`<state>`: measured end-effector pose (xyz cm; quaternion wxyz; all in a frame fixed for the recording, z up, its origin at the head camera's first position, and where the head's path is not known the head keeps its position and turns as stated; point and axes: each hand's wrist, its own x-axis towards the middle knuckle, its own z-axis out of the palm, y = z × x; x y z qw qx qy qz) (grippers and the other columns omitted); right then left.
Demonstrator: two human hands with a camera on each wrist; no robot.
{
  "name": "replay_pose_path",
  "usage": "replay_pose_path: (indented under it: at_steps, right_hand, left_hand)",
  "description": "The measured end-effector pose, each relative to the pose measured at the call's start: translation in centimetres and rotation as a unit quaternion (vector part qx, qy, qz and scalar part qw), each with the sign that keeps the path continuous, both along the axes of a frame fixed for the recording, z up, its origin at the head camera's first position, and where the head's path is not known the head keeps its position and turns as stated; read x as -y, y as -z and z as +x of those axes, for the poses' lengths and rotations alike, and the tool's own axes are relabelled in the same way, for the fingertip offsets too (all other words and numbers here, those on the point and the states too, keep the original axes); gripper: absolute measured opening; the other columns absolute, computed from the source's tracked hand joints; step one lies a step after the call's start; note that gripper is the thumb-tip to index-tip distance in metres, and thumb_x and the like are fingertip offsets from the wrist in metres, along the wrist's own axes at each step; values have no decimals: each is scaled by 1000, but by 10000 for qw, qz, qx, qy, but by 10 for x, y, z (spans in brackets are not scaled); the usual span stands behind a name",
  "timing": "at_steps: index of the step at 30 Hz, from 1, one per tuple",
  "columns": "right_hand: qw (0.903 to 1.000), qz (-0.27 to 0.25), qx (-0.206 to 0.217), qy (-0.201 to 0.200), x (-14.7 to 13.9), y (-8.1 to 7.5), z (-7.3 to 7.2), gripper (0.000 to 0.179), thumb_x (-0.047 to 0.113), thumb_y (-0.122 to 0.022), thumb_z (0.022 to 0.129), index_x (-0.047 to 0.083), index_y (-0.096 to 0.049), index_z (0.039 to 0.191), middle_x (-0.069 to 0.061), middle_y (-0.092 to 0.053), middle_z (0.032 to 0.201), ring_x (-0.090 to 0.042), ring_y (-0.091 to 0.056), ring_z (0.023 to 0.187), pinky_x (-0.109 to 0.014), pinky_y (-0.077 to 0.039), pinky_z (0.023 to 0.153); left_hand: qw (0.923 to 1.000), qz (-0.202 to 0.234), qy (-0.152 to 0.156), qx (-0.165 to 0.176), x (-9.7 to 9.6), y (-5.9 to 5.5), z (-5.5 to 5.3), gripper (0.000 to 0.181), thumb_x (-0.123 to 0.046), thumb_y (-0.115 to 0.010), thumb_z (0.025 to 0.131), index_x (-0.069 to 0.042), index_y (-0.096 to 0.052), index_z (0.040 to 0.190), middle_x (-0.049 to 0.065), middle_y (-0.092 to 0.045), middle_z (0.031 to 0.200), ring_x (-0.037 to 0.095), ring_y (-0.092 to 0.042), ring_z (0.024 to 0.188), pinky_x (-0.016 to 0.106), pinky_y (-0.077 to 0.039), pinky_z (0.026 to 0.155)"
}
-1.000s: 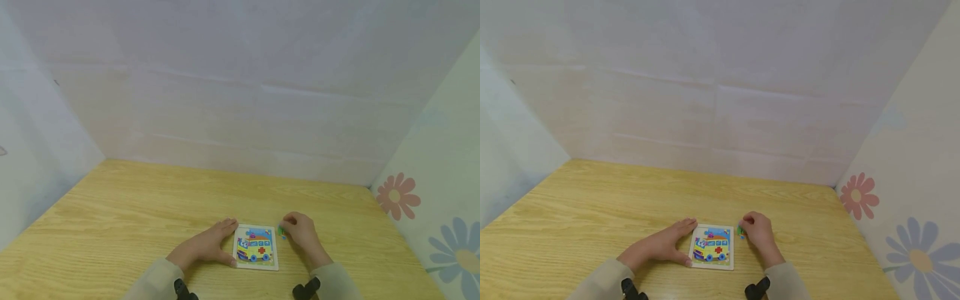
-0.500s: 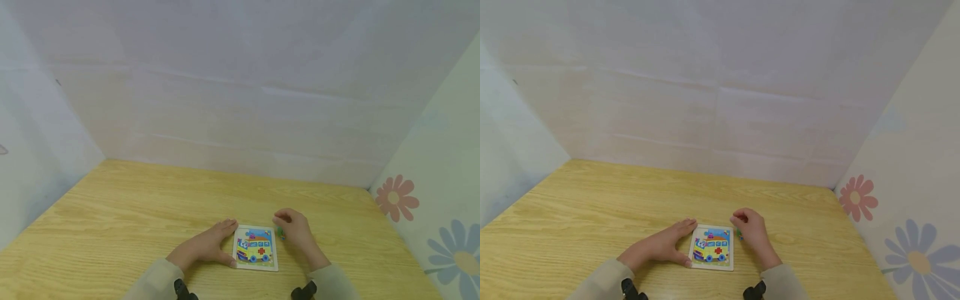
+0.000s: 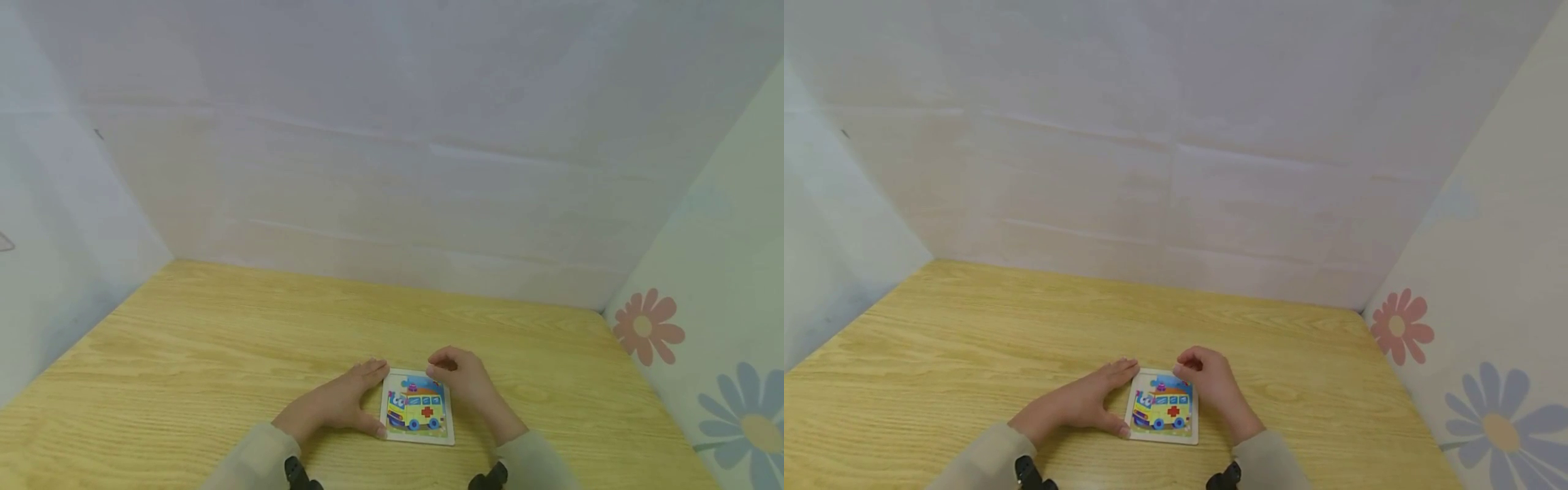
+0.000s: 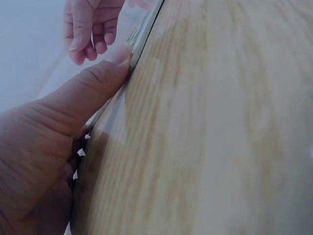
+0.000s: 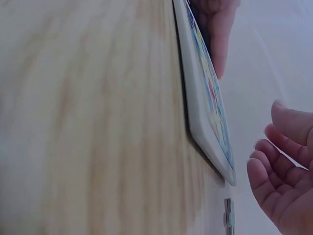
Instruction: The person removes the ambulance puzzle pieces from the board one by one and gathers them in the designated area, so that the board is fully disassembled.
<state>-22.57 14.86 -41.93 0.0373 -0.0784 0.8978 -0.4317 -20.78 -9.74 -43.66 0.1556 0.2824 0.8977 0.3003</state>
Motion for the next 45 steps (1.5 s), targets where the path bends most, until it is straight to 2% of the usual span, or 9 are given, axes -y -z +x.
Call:
replay_pose_path:
  at_steps: [3, 10, 15, 26, 36, 45]
  right_hand:
    - [9995, 140, 36, -266, 3, 0, 1, 15, 17, -64, 87, 7, -66, 98, 1, -63, 90, -13, -56, 82, -31, -51, 75]
    - [9979, 287, 20, -573, 11, -1, 4, 15, 14, -64, 87, 6, -66, 99, 2, -63, 89, -13, -55, 82, -31, -50, 75]
    - [9953, 430, -7, -866, 13, -1, 2, 16, 16, -67, 85, 8, -66, 99, 0, -63, 93, -15, -55, 86, -36, -50, 79]
    - [9917, 621, 77, -1121, 16, 4, -3, 14, 19, -70, 83, 14, -67, 95, 2, -60, 95, -14, -54, 88, -37, -49, 82]
    - [9856, 917, -114, -1413, 17, 10, -8, 12, 21, -72, 80, 19, -70, 91, 4, -55, 89, -13, -48, 83, -31, -44, 76]
    - [9808, 862, -191, -1737, 19, 3, -4, 14, 13, -69, 83, 14, -71, 96, 0, -53, 90, -14, -46, 80, -30, -43, 72]
  left_hand:
    - [10000, 18, 2, 7, 0, 0, 0, 104, -57, -74, 66, -9, -27, 146, 7, -20, 154, 31, -13, 142, 51, -17, 113]
    - [10000, 16, -11, 28, 1, 0, 0, 105, -58, -73, 66, -9, -27, 147, 7, -19, 154, 31, -12, 142, 51, -15, 113]
    - [10000, 11, 12, 15, 0, 0, 0, 105, -58, -73, 66, -9, -26, 147, 6, -19, 154, 30, -11, 142, 51, -15, 114]
    - [10000, -12, 63, -53, 1, 2, -1, 105, -58, -73, 67, -9, -27, 147, 6, -19, 154, 29, -12, 142, 50, -16, 114]
    - [9999, 27, 96, -61, 1, 2, -2, 104, -57, -73, 67, -7, -27, 146, 9, -20, 154, 29, -12, 142, 50, -15, 114]
    - [10000, 23, 57, -2, 1, 1, -1, 105, -58, -73, 67, -9, -26, 147, 6, -19, 154, 29, -12, 142, 51, -17, 113]
